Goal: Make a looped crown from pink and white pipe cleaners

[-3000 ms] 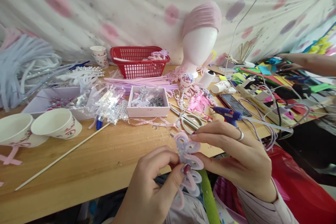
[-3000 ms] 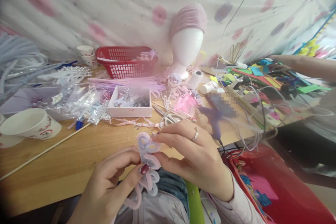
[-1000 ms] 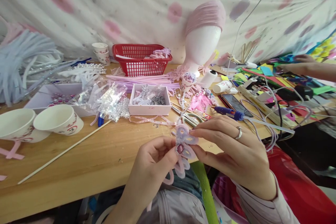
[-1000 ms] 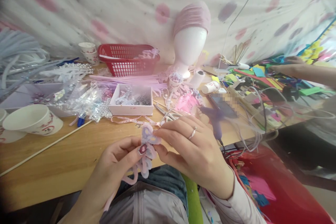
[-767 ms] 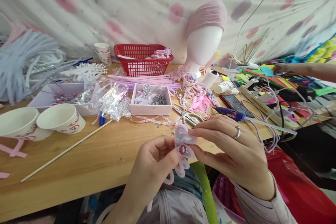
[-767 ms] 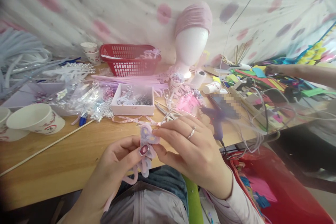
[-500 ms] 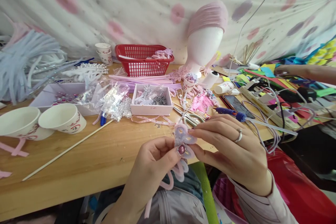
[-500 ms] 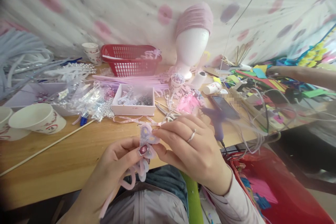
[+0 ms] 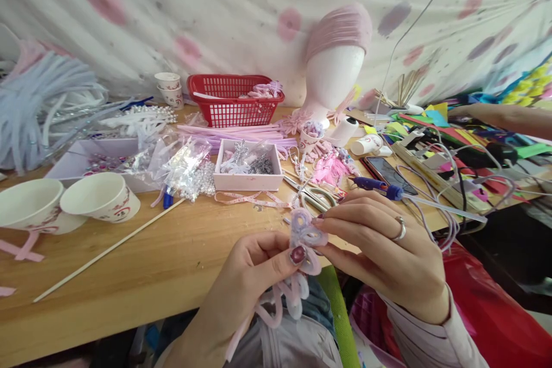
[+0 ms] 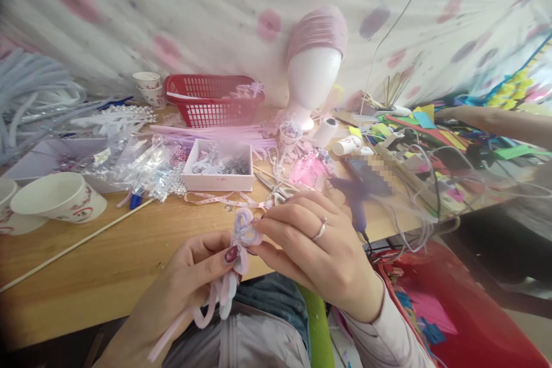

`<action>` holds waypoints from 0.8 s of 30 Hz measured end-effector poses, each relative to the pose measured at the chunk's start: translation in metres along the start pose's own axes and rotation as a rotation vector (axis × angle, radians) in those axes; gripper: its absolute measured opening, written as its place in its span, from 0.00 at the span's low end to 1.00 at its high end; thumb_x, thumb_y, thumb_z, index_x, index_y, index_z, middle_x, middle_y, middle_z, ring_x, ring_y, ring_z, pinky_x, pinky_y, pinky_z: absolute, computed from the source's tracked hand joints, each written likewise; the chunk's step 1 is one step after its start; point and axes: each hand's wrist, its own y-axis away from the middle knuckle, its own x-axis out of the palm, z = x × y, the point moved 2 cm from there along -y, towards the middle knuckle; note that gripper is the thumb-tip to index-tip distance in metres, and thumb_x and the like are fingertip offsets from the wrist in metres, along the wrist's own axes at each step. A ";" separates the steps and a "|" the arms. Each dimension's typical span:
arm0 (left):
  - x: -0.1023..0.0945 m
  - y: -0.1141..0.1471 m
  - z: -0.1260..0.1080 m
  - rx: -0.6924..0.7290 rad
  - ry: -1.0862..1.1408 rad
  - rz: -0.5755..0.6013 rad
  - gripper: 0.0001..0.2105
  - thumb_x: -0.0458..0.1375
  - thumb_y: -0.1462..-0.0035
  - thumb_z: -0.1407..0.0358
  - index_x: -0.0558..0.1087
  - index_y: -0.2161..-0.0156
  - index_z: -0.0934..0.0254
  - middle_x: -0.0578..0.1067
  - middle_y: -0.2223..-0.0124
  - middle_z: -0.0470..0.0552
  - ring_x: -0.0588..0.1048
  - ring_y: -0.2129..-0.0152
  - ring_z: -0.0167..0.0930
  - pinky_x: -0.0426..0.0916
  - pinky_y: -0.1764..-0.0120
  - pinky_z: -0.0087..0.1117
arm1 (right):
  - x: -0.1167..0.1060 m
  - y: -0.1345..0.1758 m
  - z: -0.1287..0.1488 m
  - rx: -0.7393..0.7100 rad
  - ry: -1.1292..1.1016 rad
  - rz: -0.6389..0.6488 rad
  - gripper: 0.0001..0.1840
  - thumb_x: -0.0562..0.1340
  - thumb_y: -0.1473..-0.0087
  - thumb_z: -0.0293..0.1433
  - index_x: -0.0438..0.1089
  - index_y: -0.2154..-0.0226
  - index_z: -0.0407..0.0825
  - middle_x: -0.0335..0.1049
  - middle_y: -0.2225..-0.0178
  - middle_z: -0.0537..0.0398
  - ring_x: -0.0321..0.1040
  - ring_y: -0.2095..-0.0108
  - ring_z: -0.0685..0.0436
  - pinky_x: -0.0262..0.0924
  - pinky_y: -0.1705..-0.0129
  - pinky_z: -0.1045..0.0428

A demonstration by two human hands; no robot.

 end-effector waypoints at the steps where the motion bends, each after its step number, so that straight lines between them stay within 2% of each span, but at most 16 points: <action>1: 0.000 0.000 0.000 0.001 0.002 -0.002 0.16 0.75 0.58 0.55 0.81 0.75 0.67 0.72 0.79 0.44 0.68 0.86 0.19 0.64 0.82 0.17 | 0.000 0.000 0.000 0.003 -0.001 0.002 0.08 0.68 0.43 0.24 0.73 0.59 0.41 0.76 0.65 0.48 0.71 0.65 0.46 0.68 0.58 0.46; 11: -0.002 -0.001 0.006 0.066 -0.086 -0.018 0.14 0.74 0.55 0.55 0.83 0.69 0.65 0.78 0.75 0.48 0.72 0.85 0.21 0.65 0.83 0.18 | -0.002 0.001 0.000 0.034 -0.008 0.018 0.07 0.68 0.42 0.25 0.73 0.59 0.42 0.76 0.66 0.49 0.72 0.66 0.45 0.69 0.57 0.46; 24: 0.004 0.002 0.003 0.029 -0.035 -0.070 0.15 0.76 0.61 0.57 0.83 0.72 0.66 0.80 0.75 0.49 0.71 0.84 0.21 0.68 0.81 0.19 | -0.005 0.002 0.000 -0.034 0.032 0.029 0.05 0.68 0.42 0.25 0.75 0.61 0.42 0.78 0.68 0.49 0.74 0.68 0.44 0.71 0.61 0.46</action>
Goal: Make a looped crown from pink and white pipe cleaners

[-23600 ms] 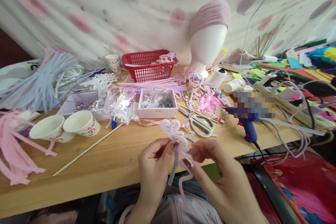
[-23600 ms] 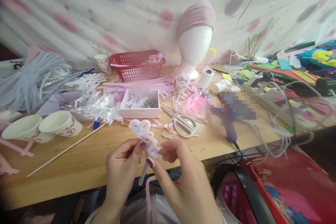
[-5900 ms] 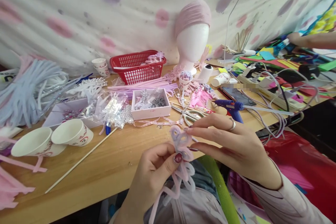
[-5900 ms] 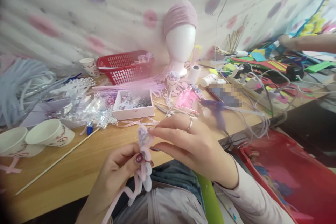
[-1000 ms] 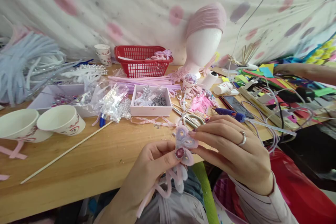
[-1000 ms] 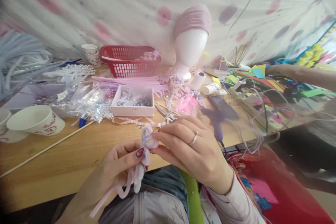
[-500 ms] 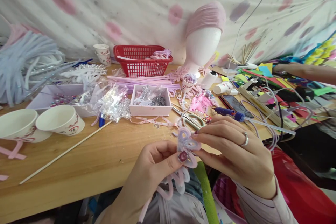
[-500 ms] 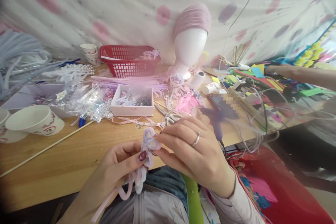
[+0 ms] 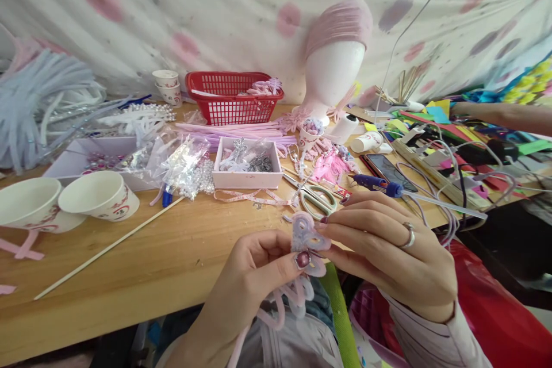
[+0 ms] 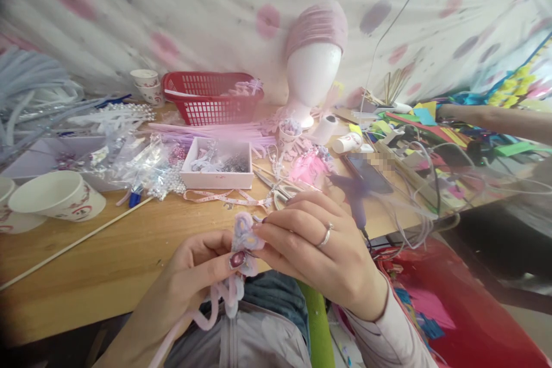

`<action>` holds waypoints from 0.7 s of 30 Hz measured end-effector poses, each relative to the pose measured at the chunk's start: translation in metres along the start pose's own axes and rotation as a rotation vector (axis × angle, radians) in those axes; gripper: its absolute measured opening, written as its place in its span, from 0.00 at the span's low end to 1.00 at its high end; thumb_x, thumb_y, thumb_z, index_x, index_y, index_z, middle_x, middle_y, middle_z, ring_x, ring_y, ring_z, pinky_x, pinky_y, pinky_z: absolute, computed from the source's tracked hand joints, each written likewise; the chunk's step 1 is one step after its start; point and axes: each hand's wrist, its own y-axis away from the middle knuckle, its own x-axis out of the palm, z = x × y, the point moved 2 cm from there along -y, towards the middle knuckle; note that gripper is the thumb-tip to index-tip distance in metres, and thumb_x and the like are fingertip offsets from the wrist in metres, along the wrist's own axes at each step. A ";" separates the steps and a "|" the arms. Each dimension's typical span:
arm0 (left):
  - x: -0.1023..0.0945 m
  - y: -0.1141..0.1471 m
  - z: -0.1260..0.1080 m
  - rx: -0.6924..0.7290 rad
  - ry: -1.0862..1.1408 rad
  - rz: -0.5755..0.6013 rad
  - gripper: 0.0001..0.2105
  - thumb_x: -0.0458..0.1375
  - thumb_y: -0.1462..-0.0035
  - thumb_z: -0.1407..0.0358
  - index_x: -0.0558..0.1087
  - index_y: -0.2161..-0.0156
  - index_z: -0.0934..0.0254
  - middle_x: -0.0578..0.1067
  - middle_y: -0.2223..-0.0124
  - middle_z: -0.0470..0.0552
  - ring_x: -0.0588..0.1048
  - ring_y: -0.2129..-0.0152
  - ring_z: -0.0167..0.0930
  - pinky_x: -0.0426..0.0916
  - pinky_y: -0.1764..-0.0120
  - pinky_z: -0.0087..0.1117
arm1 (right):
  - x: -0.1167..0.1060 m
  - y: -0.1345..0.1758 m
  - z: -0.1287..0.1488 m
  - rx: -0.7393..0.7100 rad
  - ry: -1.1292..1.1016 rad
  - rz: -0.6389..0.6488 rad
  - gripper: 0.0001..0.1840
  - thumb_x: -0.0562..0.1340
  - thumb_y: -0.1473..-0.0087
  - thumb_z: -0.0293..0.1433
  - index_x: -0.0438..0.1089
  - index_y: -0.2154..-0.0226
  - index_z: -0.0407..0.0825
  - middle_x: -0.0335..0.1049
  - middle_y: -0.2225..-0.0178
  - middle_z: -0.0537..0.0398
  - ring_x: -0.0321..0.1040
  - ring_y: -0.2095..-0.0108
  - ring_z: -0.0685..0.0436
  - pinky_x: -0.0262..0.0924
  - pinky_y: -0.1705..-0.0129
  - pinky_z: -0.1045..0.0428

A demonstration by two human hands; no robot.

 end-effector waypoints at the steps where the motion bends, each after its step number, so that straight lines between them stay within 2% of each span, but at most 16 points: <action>1: 0.000 0.000 0.000 -0.003 -0.001 -0.001 0.14 0.76 0.60 0.58 0.83 0.72 0.66 0.80 0.76 0.49 0.70 0.84 0.21 0.68 0.81 0.19 | 0.000 0.000 0.000 -0.004 0.003 0.000 0.05 0.68 0.42 0.25 0.75 0.61 0.42 0.78 0.68 0.49 0.74 0.68 0.45 0.71 0.61 0.46; 15: 0.001 -0.001 0.000 -0.021 -0.002 -0.006 0.13 0.75 0.60 0.60 0.83 0.72 0.67 0.79 0.76 0.48 0.71 0.84 0.21 0.67 0.82 0.19 | -0.004 -0.003 -0.001 -0.030 0.048 0.011 0.04 0.66 0.40 0.26 0.74 0.61 0.44 0.79 0.68 0.51 0.75 0.69 0.46 0.73 0.60 0.47; 21: 0.002 -0.001 -0.001 -0.034 0.004 0.003 0.13 0.75 0.59 0.59 0.83 0.72 0.66 0.79 0.76 0.48 0.70 0.85 0.20 0.67 0.82 0.19 | -0.003 -0.004 -0.002 -0.024 0.040 0.015 0.04 0.66 0.40 0.28 0.74 0.60 0.47 0.79 0.69 0.53 0.76 0.69 0.46 0.73 0.61 0.47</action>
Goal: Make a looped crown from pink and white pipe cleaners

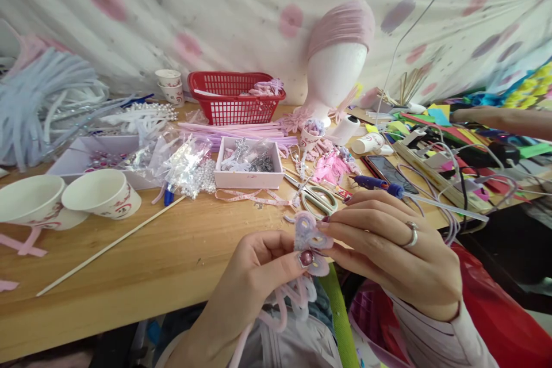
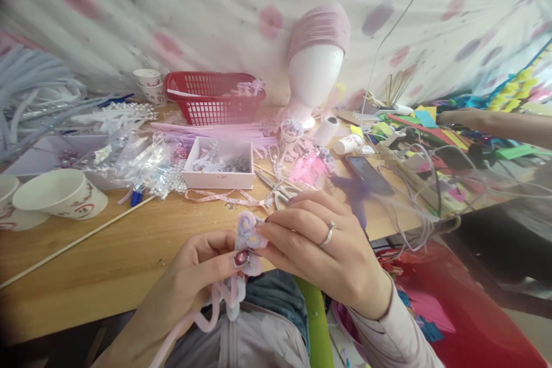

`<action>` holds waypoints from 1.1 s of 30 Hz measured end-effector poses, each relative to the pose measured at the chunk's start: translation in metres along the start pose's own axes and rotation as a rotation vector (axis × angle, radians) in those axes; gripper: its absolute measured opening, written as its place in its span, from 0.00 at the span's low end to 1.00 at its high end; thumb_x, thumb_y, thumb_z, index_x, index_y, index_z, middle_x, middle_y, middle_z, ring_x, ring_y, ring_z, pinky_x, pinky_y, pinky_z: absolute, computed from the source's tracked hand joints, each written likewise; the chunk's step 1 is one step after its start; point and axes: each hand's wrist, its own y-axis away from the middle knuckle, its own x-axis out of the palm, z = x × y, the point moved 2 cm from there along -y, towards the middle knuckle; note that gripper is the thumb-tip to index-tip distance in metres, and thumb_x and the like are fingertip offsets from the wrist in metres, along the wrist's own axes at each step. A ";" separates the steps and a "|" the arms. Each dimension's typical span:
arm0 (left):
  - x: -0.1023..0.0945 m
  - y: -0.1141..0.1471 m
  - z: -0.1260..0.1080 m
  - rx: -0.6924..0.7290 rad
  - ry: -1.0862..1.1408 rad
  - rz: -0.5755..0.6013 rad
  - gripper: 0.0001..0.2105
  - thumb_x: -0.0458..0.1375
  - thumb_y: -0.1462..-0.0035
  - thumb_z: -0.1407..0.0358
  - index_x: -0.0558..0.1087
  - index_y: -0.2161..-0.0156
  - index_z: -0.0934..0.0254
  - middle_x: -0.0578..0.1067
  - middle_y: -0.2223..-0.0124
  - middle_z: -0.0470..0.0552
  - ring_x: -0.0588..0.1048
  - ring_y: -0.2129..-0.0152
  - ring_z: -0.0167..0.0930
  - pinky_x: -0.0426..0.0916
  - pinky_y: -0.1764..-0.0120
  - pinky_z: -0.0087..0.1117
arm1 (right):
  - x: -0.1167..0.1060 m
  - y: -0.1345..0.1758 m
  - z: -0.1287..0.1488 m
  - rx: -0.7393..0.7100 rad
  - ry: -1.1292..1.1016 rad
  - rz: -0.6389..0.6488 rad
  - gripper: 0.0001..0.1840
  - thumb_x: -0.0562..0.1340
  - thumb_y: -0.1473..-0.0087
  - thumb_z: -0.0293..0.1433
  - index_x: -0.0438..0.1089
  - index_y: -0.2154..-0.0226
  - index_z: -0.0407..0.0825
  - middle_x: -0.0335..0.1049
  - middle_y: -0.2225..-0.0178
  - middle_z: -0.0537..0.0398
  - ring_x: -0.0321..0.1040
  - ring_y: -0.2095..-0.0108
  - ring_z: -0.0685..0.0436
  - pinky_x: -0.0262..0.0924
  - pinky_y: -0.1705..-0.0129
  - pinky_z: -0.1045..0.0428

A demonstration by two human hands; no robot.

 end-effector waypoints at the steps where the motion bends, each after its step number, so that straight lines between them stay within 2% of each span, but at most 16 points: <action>1: 0.000 0.000 0.000 0.001 0.003 0.002 0.13 0.75 0.60 0.58 0.83 0.72 0.66 0.79 0.76 0.48 0.70 0.84 0.20 0.67 0.82 0.20 | 0.000 0.000 0.000 0.008 -0.008 0.004 0.04 0.66 0.40 0.27 0.74 0.60 0.47 0.79 0.68 0.52 0.76 0.69 0.46 0.73 0.61 0.47; 4: 0.001 -0.001 -0.001 0.030 0.029 0.002 0.15 0.76 0.61 0.58 0.83 0.72 0.66 0.79 0.75 0.48 0.71 0.84 0.20 0.67 0.81 0.19 | 0.002 0.001 -0.001 0.076 -0.096 -0.013 0.05 0.66 0.40 0.27 0.74 0.59 0.47 0.79 0.66 0.51 0.76 0.67 0.45 0.72 0.59 0.46; 9: -0.002 -0.001 -0.002 0.120 0.039 -0.055 0.15 0.76 0.60 0.57 0.82 0.73 0.67 0.78 0.76 0.48 0.72 0.84 0.21 0.66 0.80 0.20 | 0.010 0.007 -0.003 0.314 -0.305 -0.064 0.08 0.65 0.38 0.30 0.75 0.56 0.48 0.78 0.62 0.50 0.76 0.61 0.46 0.71 0.59 0.52; 14: -0.004 0.001 -0.002 0.201 -0.003 -0.138 0.14 0.75 0.58 0.57 0.82 0.72 0.66 0.80 0.74 0.49 0.72 0.82 0.22 0.67 0.78 0.20 | 0.017 0.009 -0.001 0.592 -0.514 -0.127 0.05 0.65 0.38 0.32 0.76 0.59 0.51 0.77 0.69 0.57 0.74 0.68 0.50 0.70 0.64 0.57; 18: -0.006 0.002 -0.001 0.296 -0.125 -0.234 0.13 0.74 0.56 0.58 0.82 0.71 0.67 0.78 0.75 0.48 0.72 0.80 0.24 0.69 0.76 0.22 | 0.021 0.005 0.004 0.736 -0.738 -0.065 0.08 0.66 0.39 0.36 0.78 0.65 0.49 0.79 0.71 0.55 0.74 0.71 0.49 0.69 0.69 0.57; 21: -0.007 0.002 0.000 0.335 -0.226 -0.255 0.12 0.71 0.53 0.58 0.81 0.72 0.67 0.76 0.76 0.48 0.71 0.80 0.25 0.68 0.76 0.23 | 0.025 0.004 0.005 0.838 -0.862 0.005 0.10 0.65 0.39 0.36 0.78 0.67 0.48 0.79 0.72 0.54 0.73 0.73 0.50 0.65 0.74 0.58; 27: -0.010 0.001 0.002 0.374 -0.391 -0.282 0.09 0.68 0.48 0.59 0.81 0.69 0.65 0.77 0.75 0.49 0.73 0.78 0.28 0.68 0.74 0.26 | 0.033 0.008 0.003 0.895 -0.954 0.016 0.12 0.66 0.40 0.38 0.77 0.68 0.46 0.77 0.73 0.55 0.70 0.74 0.51 0.63 0.73 0.57; 30: -0.009 0.000 0.002 0.386 -0.430 -0.294 0.09 0.67 0.48 0.60 0.80 0.71 0.65 0.78 0.74 0.50 0.74 0.76 0.29 0.68 0.72 0.26 | 0.034 0.009 0.003 0.921 -0.949 0.017 0.12 0.66 0.41 0.38 0.77 0.69 0.46 0.77 0.73 0.55 0.70 0.73 0.51 0.63 0.72 0.57; 33: -0.008 -0.001 0.001 0.409 -0.480 -0.298 0.09 0.66 0.47 0.60 0.79 0.72 0.64 0.77 0.74 0.49 0.74 0.75 0.30 0.69 0.70 0.27 | 0.035 0.008 0.003 0.943 -0.945 -0.003 0.13 0.66 0.41 0.38 0.76 0.71 0.46 0.75 0.75 0.56 0.68 0.75 0.52 0.61 0.74 0.58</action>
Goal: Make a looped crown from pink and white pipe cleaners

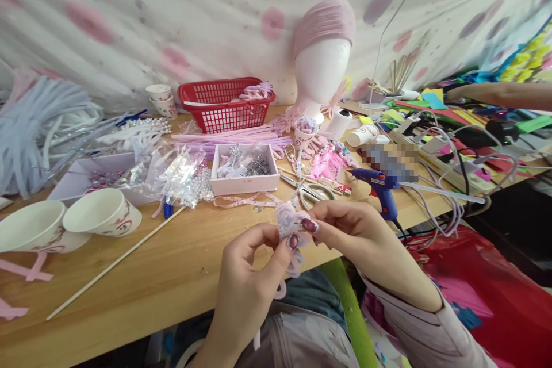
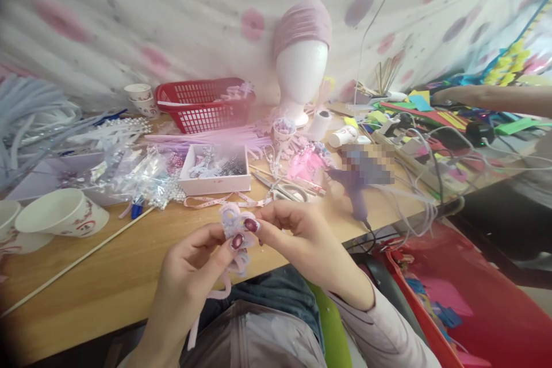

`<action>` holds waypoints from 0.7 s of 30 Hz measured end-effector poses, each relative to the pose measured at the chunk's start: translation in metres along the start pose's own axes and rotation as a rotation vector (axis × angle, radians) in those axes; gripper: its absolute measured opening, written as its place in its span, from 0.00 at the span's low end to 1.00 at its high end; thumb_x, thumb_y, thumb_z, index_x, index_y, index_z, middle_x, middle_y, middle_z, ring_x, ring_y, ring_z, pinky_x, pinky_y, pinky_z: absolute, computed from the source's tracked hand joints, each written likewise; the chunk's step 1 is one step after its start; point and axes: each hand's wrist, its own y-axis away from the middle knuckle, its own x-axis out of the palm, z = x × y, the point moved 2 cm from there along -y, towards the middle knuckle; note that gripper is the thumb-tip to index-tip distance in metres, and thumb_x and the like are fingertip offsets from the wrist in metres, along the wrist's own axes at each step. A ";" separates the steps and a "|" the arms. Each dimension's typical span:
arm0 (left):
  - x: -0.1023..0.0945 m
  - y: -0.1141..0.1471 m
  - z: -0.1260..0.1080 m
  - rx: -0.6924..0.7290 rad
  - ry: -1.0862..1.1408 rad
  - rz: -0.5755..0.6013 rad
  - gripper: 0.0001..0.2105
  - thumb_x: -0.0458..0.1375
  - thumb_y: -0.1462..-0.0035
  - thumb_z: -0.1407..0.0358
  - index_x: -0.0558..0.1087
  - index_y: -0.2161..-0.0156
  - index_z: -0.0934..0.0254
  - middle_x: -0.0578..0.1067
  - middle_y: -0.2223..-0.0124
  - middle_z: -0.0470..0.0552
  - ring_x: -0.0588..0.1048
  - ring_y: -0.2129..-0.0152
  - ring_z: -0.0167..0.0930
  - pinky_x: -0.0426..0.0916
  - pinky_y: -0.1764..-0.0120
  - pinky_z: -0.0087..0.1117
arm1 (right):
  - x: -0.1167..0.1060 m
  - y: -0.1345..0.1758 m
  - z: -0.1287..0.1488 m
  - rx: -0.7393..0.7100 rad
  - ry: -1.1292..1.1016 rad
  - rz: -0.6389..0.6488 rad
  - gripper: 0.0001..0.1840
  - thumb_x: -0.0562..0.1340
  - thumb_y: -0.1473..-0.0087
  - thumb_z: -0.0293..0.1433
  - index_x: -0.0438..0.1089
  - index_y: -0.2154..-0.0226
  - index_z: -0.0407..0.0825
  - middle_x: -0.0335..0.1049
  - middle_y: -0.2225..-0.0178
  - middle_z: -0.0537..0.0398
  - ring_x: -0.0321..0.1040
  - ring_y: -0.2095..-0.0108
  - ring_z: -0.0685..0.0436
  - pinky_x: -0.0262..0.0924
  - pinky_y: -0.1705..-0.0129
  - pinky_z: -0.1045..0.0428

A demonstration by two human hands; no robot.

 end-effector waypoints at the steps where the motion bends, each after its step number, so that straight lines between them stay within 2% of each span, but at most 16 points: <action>1: 0.000 0.000 -0.001 0.010 -0.012 -0.002 0.09 0.66 0.46 0.60 0.79 0.72 0.64 0.77 0.74 0.49 0.74 0.74 0.31 0.69 0.69 0.27 | 0.000 0.000 0.000 0.000 -0.007 -0.002 0.13 0.66 0.41 0.38 0.76 0.71 0.46 0.75 0.76 0.56 0.67 0.76 0.52 0.60 0.75 0.58; 6: 0.000 -0.001 -0.001 -0.014 -0.028 -0.027 0.09 0.66 0.47 0.60 0.80 0.72 0.64 0.78 0.74 0.49 0.74 0.75 0.31 0.67 0.72 0.26 | 0.001 -0.001 -0.004 -0.022 0.031 -0.036 0.11 0.66 0.42 0.37 0.78 0.70 0.46 0.75 0.76 0.56 0.66 0.77 0.52 0.58 0.77 0.58; 15: -0.003 -0.005 0.002 -0.006 -0.062 -0.039 0.09 0.68 0.48 0.59 0.82 0.69 0.64 0.82 0.71 0.52 0.79 0.71 0.35 0.72 0.67 0.29 | 0.004 -0.001 -0.002 -0.050 0.072 -0.071 0.12 0.66 0.42 0.37 0.77 0.72 0.46 0.75 0.77 0.56 0.68 0.78 0.51 0.61 0.77 0.57; 19: -0.002 -0.006 0.004 -0.099 0.089 -0.030 0.11 0.70 0.50 0.59 0.83 0.68 0.65 0.81 0.74 0.51 0.78 0.76 0.31 0.71 0.74 0.26 | 0.004 -0.002 -0.003 -0.064 0.028 -0.068 0.13 0.67 0.42 0.39 0.76 0.70 0.46 0.77 0.75 0.55 0.71 0.75 0.51 0.65 0.75 0.58; 21: -0.001 -0.006 0.005 -0.118 0.156 -0.040 0.11 0.70 0.51 0.59 0.83 0.68 0.66 0.82 0.74 0.50 0.77 0.78 0.29 0.71 0.74 0.24 | 0.006 0.000 -0.007 -0.063 -0.030 -0.061 0.11 0.68 0.43 0.39 0.76 0.68 0.47 0.78 0.72 0.54 0.74 0.72 0.50 0.68 0.71 0.57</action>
